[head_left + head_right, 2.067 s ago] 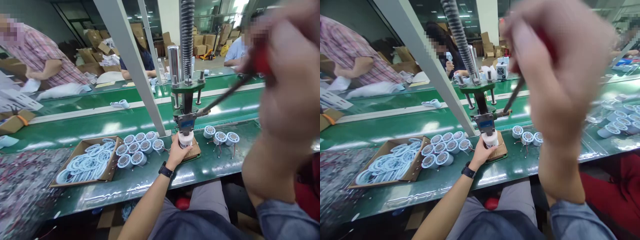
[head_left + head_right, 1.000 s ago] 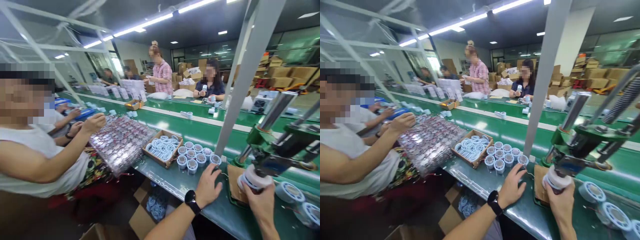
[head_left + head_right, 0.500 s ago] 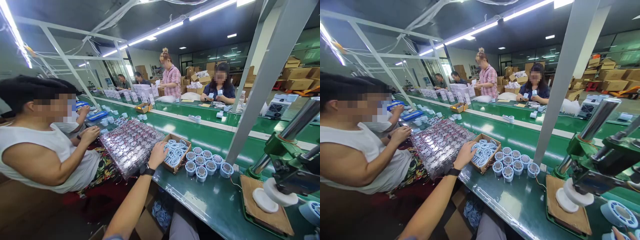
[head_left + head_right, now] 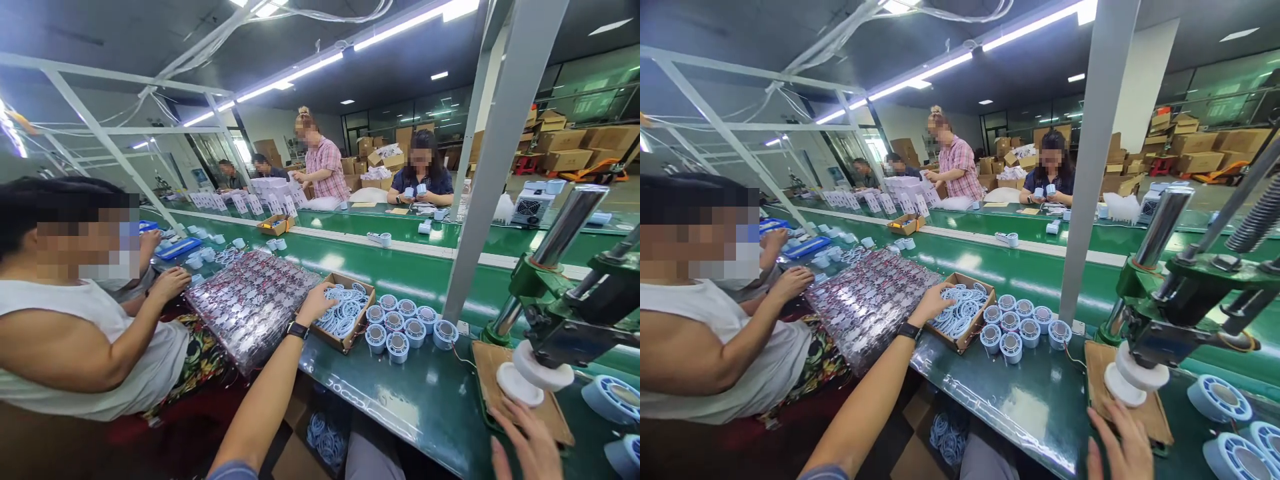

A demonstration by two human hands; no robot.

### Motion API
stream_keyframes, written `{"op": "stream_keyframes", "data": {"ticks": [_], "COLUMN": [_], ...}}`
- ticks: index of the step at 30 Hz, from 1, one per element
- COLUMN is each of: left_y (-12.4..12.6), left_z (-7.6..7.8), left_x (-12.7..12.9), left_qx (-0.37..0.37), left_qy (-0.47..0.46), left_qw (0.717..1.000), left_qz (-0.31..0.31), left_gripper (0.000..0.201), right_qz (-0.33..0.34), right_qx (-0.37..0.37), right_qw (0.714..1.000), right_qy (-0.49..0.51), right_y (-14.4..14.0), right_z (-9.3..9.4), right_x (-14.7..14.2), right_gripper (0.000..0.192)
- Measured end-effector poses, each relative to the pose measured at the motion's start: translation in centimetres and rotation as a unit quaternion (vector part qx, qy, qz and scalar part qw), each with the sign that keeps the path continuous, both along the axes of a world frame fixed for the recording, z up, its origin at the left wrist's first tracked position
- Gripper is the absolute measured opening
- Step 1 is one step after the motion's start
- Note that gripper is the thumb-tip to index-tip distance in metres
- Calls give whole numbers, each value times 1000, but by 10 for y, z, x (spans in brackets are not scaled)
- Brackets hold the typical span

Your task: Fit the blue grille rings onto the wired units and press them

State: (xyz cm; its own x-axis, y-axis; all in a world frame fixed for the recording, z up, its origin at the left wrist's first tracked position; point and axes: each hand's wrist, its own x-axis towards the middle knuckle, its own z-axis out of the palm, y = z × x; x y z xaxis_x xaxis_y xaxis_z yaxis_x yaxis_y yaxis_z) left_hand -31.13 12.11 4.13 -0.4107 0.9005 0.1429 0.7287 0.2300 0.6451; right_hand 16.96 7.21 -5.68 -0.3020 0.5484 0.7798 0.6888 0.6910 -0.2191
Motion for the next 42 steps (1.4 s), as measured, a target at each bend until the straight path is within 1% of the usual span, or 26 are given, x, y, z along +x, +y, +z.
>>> {"op": "stream_keyframes", "data": {"ticks": [2, 5, 8, 11, 14, 18, 22, 24, 25, 27, 29, 30, 32, 33, 34, 36, 39, 40, 42], "left_y": [1, 2, 3, 4, 4, 1, -7, -12, -15, -21, -29, -34, -47, -54, -62, -78, -97, -101, -104], "left_z": [2, 2, 0, -1, 3, 10, 13, 14, 14, 14, 12, 10, 4, 0, -5, -13, -24, -26, -29], "left_x": [-4, -9, -10, -11, -13, -9, 11, 25, 32, 48, 67, 78, 105, 121, 137, 170, 213, 225, 244], "left_qx": [34, 85, 131, 175, 207, 226, 222, 216, 212, 207, 202, 198, 185, 175, 165, 149, 135, 125, 96], "left_qy": [-47, -127, -216, -307, -392, -501, -587, -621, -637, -665, -691, -703, -727, -738, -748, -765, -784, -795, -825], "left_qw": [998, 988, 967, 933, 891, 829, 773, 748, 737, 713, 690, 679, 658, 648, 639, 623, 599, 585, 541], "left_qz": [3, 20, 44, 72, 97, 108, 95, 88, 84, 80, 77, 75, 70, 68, 66, 69, 87, 100, 133], "left_gripper": [34, 35, 35, 35, 36, 36, 35, 34, 33, 29, 19, 14, 17, 18, 18, 20, 32, 36, 33], "right_qz": [41, 104, 194, 260, 288, 305, 286, 284, 285, 288, 291, 293, 295, 292, 286, 266, 223, 208, 174], "right_qx": [5, -16, -98, -167, -203, -282, -377, -419, -438, -468, -487, -493, -501, -504, -506, -502, -478, -470, -460], "right_qw": [999, 994, 974, 945, 930, 901, 867, 846, 835, 815, 801, 796, 790, 790, 792, 805, 840, 851, 869], "right_qy": [-26, 7, 71, 102, 110, 127, 158, 169, 173, 183, 191, 193, 193, 190, 186, 172, 128, 106, 55], "right_y": [-6, -9, -6, 2, 10, 33, 71, 87, 91, 92, 82, 75, 57, 47, 37, 19, 0, -4, -8], "right_z": [5, 17, 26, 33, 43, 64, 86, 92, 93, 93, 91, 90, 87, 86, 86, 85, 83, 82, 80], "right_x": [-33, -83, -125, -159, -191, -243, -301, -317, -320, -317, -301, -290, -263, -248, -233, -203, -163, -153, -135], "right_gripper": [31, 33, 37, 43, 46, 51, 39, 34, 31, 28, 27, 25, 21, 23, 27, 32, 38, 41, 45]}}
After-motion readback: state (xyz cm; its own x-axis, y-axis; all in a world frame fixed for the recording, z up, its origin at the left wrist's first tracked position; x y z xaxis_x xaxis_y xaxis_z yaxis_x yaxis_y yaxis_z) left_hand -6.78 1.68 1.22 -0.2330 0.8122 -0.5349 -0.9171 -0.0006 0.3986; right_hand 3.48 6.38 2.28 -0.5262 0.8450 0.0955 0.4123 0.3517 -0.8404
